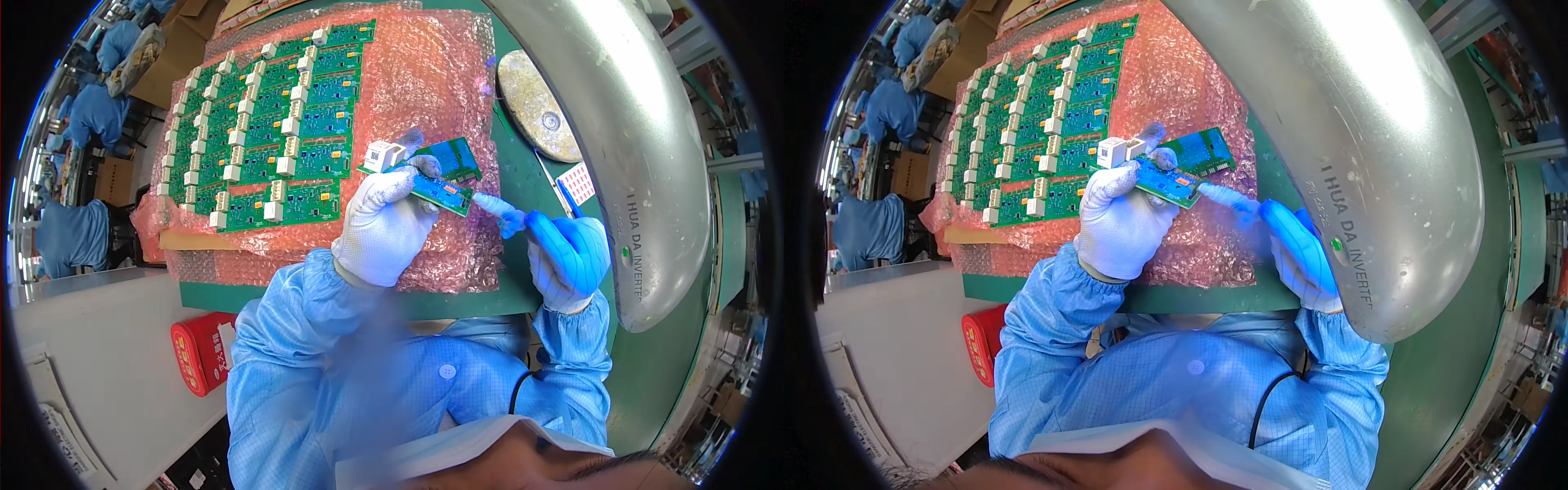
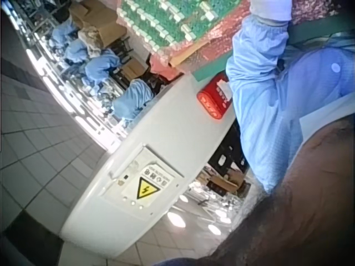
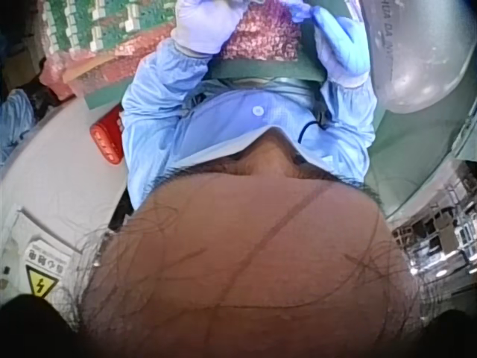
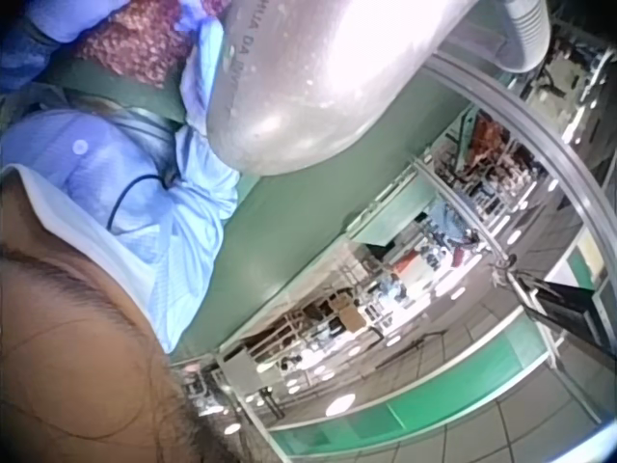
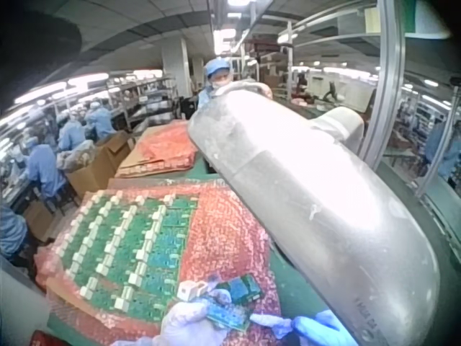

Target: Manually assembling and inspecting small electronic components on printed circuit boards.

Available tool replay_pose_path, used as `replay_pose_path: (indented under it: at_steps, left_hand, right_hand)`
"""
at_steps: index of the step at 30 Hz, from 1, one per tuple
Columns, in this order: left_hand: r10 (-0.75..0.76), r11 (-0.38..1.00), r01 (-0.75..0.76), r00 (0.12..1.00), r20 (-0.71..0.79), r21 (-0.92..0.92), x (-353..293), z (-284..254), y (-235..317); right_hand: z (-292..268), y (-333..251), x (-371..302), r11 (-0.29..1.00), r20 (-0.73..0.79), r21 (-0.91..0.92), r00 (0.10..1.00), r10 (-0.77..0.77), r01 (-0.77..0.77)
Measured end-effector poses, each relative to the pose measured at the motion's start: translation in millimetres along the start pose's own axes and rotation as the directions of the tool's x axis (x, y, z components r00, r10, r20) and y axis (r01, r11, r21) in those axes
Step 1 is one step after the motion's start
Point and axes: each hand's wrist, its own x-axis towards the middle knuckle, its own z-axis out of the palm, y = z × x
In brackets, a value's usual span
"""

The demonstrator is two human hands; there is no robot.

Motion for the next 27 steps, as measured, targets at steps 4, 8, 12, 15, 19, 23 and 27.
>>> replay_pose_path:
  at_steps: [4, 8, 12, 15, 19, 23, 27]
  left_hand:
    - [-0.019, 0.999, 0.019, 1.0, -0.024, 0.032, 0, 3, -1]
    - [0.005, 0.999, -0.005, 1.0, -0.015, 0.036, 2, 3, 0]
    - [-0.053, 0.998, 0.053, 0.998, 0.021, -0.027, 2, 1, 1]
    - [-0.082, 0.996, 0.08, 0.995, -0.051, -0.051, 4, 4, -1]
    - [-0.099, 0.993, 0.098, 0.995, -0.008, -0.06, 6, 9, 2]
    - [-0.167, 0.982, 0.163, 0.985, -0.037, -0.096, 4, 10, 5]
    - [-0.153, 0.985, 0.152, 0.988, -0.014, -0.084, 3, 8, 5]
  right_hand:
    - [5, 1, -3, 0.995, -0.03, -0.067, 0.996, -0.079, 0.077]
    - [7, 2, 2, 0.994, -0.022, -0.03, 0.995, -0.102, 0.101]
    - [3, 3, 5, 0.992, -0.01, 0.017, 0.992, -0.123, 0.123]
    - [-2, 1, 8, 0.994, -0.021, 0.021, 0.994, -0.106, 0.106]
    - [-6, 2, 6, 0.997, -0.035, 0.004, 0.997, -0.076, 0.076]
    - [-5, 11, -2, 0.991, 0.011, -0.017, 0.991, -0.131, 0.131]
    - [-12, -2, 9, 0.984, 0.044, 0.167, 0.996, -0.074, 0.066]
